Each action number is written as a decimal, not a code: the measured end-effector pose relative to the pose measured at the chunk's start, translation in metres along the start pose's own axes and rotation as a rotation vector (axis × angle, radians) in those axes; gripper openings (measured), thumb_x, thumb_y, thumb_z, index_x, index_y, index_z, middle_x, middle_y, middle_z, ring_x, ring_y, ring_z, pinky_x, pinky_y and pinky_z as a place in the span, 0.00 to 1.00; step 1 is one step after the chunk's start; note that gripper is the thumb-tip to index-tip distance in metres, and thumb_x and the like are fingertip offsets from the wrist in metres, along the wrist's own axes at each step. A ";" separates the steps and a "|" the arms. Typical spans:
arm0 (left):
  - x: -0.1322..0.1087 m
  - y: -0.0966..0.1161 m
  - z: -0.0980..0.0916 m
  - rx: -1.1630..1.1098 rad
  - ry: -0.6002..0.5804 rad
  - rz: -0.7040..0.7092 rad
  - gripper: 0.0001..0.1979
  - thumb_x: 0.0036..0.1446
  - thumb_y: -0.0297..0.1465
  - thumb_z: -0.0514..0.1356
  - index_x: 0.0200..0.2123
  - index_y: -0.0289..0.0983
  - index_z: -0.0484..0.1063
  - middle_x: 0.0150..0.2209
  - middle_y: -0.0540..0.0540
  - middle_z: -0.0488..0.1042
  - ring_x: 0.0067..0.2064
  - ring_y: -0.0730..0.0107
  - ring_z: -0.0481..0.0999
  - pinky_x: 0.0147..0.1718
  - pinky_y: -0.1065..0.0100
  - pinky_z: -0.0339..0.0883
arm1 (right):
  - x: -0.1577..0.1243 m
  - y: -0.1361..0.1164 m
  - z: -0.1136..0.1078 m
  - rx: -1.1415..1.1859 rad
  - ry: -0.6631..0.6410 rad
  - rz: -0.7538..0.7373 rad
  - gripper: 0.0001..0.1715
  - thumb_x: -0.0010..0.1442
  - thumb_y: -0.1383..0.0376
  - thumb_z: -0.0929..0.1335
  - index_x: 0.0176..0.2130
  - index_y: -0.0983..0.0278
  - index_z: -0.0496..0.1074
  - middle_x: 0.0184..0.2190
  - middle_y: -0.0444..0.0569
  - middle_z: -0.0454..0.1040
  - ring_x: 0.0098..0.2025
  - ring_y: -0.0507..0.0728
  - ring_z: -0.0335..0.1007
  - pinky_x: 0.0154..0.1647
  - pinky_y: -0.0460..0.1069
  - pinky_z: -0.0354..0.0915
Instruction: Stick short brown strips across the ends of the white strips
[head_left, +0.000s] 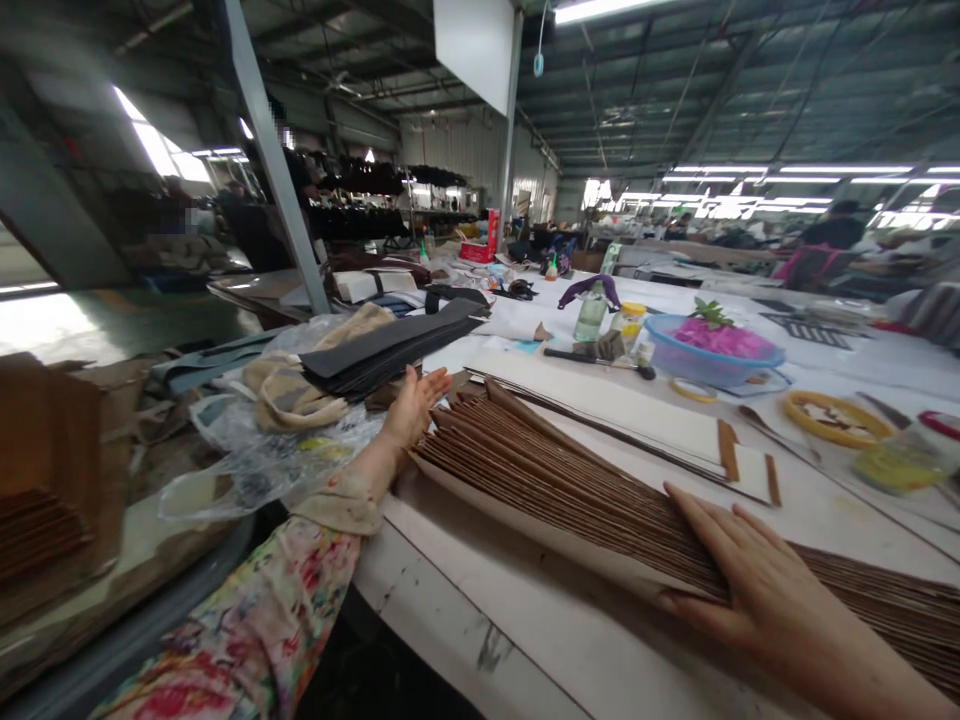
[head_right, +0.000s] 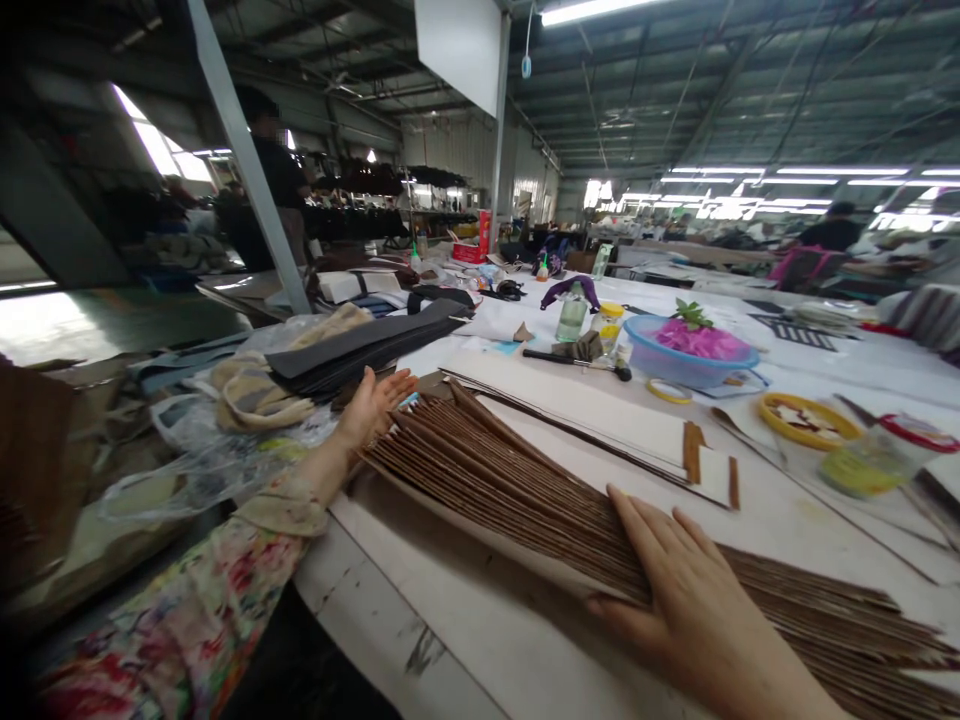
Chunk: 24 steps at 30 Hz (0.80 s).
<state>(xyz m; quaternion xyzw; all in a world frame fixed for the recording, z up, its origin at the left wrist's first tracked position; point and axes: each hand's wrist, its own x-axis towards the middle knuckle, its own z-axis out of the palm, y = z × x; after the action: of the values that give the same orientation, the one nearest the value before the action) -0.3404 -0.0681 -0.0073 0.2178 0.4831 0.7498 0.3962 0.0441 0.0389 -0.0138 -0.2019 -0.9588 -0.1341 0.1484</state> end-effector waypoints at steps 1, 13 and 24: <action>0.002 -0.003 0.001 0.002 0.017 -0.011 0.30 0.61 0.46 0.34 0.48 0.35 0.67 0.48 0.41 0.70 0.55 0.62 0.62 0.52 0.64 0.56 | 0.001 0.000 0.001 0.005 -0.007 0.007 0.53 0.49 0.47 0.64 0.62 0.65 0.37 0.54 0.56 0.62 0.53 0.65 0.61 0.52 0.60 0.58; -0.017 0.015 -0.018 0.013 0.194 0.239 0.16 0.57 0.40 0.51 0.39 0.37 0.70 0.44 0.45 0.70 0.47 0.69 0.67 0.41 0.71 0.60 | 0.025 0.007 0.000 0.120 -0.185 0.096 0.51 0.47 0.47 0.65 0.61 0.69 0.46 0.52 0.59 0.64 0.52 0.64 0.62 0.50 0.56 0.61; -0.195 -0.042 0.004 0.284 -0.191 -0.256 0.19 0.47 0.36 0.62 0.43 0.35 0.69 0.36 0.43 0.72 0.33 0.70 0.71 0.29 0.72 0.63 | 0.040 0.003 -0.006 0.119 -0.134 0.126 0.41 0.48 0.52 0.65 0.55 0.71 0.56 0.45 0.59 0.69 0.45 0.64 0.66 0.47 0.56 0.62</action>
<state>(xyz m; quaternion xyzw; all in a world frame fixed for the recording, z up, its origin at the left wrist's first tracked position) -0.2060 -0.2131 -0.0326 0.2785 0.5678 0.5936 0.4977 0.0115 0.0535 0.0060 -0.2611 -0.9582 -0.0537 0.1036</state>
